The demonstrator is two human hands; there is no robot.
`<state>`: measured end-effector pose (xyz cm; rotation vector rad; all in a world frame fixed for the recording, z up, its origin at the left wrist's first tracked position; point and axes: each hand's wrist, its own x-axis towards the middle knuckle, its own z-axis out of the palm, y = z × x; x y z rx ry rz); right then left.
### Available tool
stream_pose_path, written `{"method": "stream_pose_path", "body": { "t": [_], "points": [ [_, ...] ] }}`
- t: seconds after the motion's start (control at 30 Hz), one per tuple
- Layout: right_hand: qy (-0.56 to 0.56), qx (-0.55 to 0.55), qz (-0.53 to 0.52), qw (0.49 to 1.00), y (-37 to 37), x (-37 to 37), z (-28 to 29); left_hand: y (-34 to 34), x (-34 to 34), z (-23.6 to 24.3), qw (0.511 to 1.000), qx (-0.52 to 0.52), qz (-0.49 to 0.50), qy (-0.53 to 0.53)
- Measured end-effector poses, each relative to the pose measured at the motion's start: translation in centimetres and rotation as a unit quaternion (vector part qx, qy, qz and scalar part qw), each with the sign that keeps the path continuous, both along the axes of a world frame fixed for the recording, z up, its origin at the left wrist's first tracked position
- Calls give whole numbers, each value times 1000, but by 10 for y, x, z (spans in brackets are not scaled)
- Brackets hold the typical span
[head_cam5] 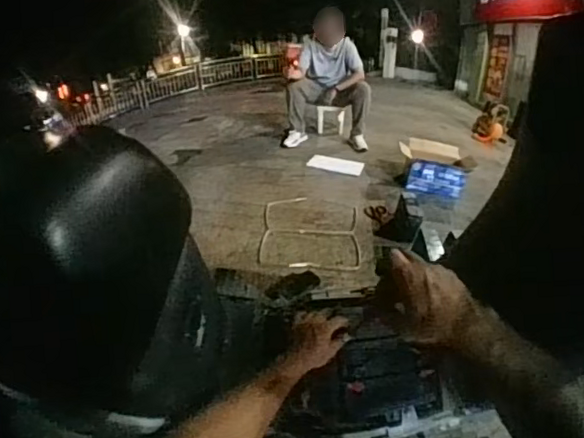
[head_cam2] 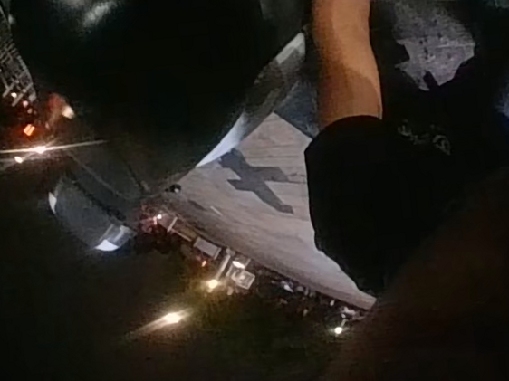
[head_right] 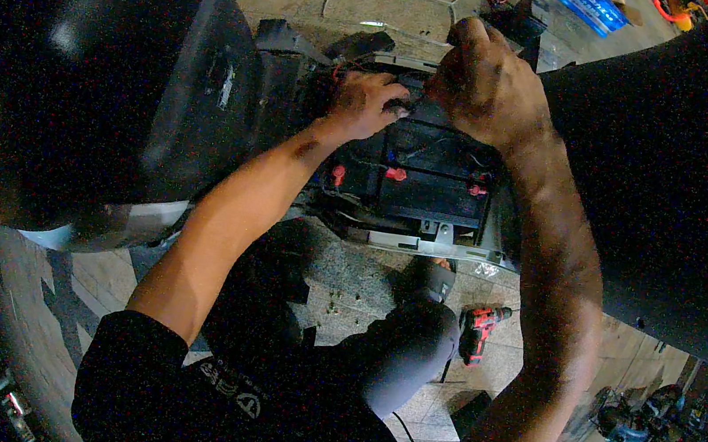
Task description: The person is working on a scooter's battery compartment, using a screwdriver to adjust connections and a power drill to remove and reattach parts. They manipulate wires and components within the compartment.
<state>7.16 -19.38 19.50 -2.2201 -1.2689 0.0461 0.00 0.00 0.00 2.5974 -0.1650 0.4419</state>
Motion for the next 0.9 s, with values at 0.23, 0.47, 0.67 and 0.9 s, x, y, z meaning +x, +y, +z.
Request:
{"method": "stream_pose_path", "body": {
  "t": [0.23, 0.47, 0.67, 0.9],
  "points": [
    [-78, -74, -82, 991, -1, 1, 6, -10, 2, -6, 999, 2, 12, -39],
    [-45, -16, -18, 999, -5, -4, 0, -8, 1, -2, 1000, -1, 3, -22],
    [-5, -18, 23, 1000, -4, -3, 3, -8, 0, -1, 1000, 12, 17, 1],
    [-152, -63, 14, 986, 3, 6, 7, -16, -6, 1, 998, 13, 48, -41]
  ]
}}
